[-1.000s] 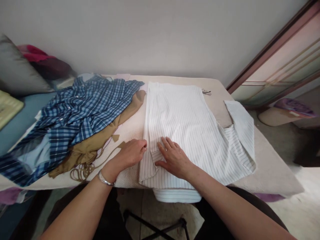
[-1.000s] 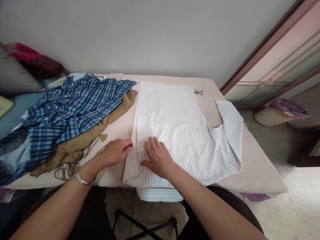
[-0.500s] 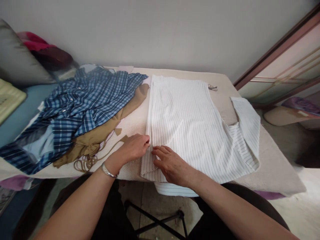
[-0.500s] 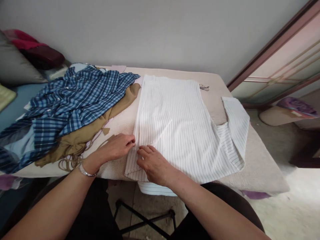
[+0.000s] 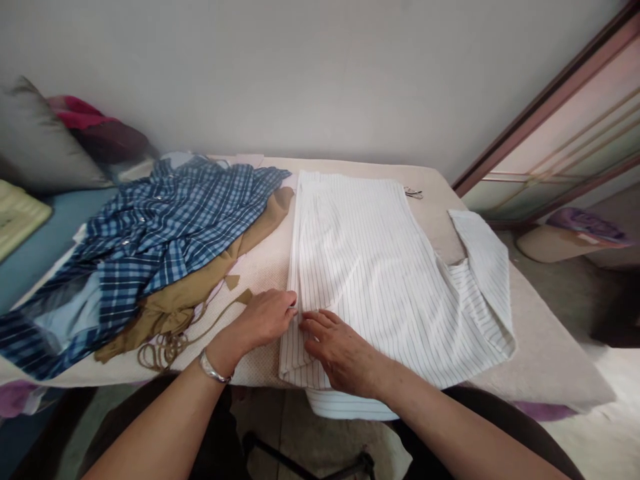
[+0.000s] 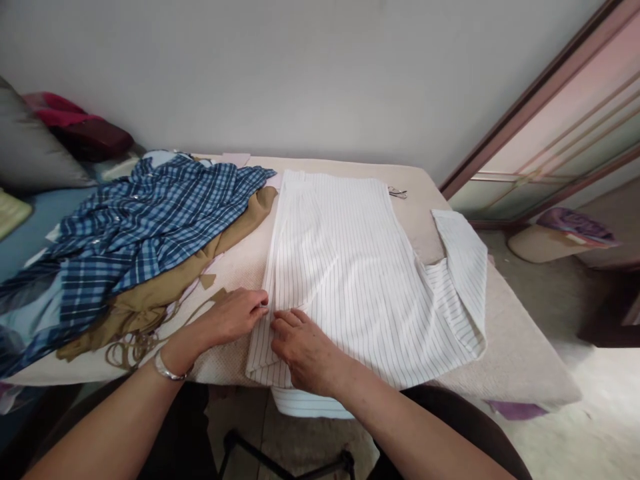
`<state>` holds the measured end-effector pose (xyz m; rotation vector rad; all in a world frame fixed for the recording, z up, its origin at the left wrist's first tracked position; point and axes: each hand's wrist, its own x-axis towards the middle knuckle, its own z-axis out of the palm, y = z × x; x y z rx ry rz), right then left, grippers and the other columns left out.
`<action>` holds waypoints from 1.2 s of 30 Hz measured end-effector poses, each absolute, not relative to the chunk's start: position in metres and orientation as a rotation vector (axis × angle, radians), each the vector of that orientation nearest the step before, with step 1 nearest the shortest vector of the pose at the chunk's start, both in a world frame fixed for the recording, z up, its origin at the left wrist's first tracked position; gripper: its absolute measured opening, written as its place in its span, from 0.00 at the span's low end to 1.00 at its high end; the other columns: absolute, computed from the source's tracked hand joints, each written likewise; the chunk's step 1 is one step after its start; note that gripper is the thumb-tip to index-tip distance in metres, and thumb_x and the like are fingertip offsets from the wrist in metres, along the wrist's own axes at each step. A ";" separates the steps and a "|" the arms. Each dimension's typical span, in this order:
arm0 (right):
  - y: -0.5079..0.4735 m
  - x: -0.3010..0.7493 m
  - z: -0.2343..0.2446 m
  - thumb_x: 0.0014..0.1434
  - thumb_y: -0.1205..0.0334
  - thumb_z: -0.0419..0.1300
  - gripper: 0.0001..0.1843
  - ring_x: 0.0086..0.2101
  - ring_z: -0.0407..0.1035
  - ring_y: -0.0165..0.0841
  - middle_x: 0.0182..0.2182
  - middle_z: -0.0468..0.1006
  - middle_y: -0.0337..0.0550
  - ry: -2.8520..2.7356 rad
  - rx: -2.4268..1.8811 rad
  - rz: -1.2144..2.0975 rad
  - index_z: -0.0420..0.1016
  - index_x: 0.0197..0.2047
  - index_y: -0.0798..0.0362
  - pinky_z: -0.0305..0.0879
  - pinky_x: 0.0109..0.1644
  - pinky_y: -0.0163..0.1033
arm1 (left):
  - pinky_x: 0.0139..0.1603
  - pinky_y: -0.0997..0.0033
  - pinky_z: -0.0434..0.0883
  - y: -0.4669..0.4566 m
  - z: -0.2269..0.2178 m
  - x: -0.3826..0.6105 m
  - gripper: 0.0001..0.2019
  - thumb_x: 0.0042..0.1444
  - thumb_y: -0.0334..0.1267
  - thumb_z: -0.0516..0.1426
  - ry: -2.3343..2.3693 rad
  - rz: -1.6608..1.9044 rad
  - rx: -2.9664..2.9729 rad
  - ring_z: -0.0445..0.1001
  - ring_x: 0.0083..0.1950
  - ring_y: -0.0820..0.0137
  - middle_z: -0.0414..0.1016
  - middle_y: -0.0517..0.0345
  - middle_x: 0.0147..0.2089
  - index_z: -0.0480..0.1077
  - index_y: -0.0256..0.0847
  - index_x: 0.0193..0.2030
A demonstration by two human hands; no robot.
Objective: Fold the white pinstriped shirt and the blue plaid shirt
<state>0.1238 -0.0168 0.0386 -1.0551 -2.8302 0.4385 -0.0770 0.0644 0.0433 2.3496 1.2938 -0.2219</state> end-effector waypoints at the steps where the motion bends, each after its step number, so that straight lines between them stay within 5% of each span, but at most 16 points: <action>1: -0.017 0.124 0.039 0.55 0.72 0.58 0.09 0.63 0.58 0.46 0.52 0.74 0.54 -2.833 -1.056 0.433 0.78 0.38 0.55 0.52 0.70 0.52 | 0.42 0.64 0.65 0.064 0.043 -0.077 0.09 0.67 0.40 0.51 1.295 -0.219 2.352 0.76 0.43 0.60 0.78 0.51 0.39 0.69 0.43 0.38; 8: -0.018 0.122 0.039 0.54 0.69 0.58 0.12 0.63 0.59 0.47 0.51 0.74 0.56 -2.814 -1.057 0.446 0.76 0.43 0.57 0.47 0.72 0.52 | 0.51 0.60 0.68 0.065 0.041 -0.067 0.12 0.69 0.37 0.47 1.498 -0.034 2.439 0.74 0.52 0.58 0.75 0.44 0.52 0.69 0.39 0.49; 13: -0.019 0.122 0.040 0.54 0.70 0.57 0.12 0.59 0.62 0.44 0.47 0.75 0.54 -2.781 -1.068 0.466 0.74 0.43 0.56 0.45 0.72 0.50 | 0.68 0.54 0.61 0.079 0.017 -0.057 0.22 0.71 0.36 0.44 1.483 0.083 2.598 0.55 0.73 0.53 0.55 0.35 0.74 0.60 0.30 0.67; 22: -0.021 0.120 0.033 0.52 0.69 0.59 0.12 0.48 0.65 0.42 0.43 0.73 0.50 -2.824 -1.098 0.446 0.72 0.42 0.56 0.50 0.69 0.51 | 0.68 0.53 0.63 0.090 -0.010 -0.059 0.22 0.69 0.32 0.47 1.441 0.040 2.722 0.59 0.71 0.53 0.59 0.40 0.73 0.62 0.32 0.68; 36: -0.023 0.120 0.032 0.56 0.68 0.59 0.07 0.48 0.64 0.43 0.42 0.71 0.50 -2.787 -1.074 0.436 0.71 0.40 0.55 0.58 0.62 0.50 | 0.69 0.50 0.62 0.094 -0.001 -0.060 0.23 0.67 0.34 0.51 1.422 -0.005 2.664 0.57 0.73 0.52 0.57 0.40 0.74 0.61 0.35 0.68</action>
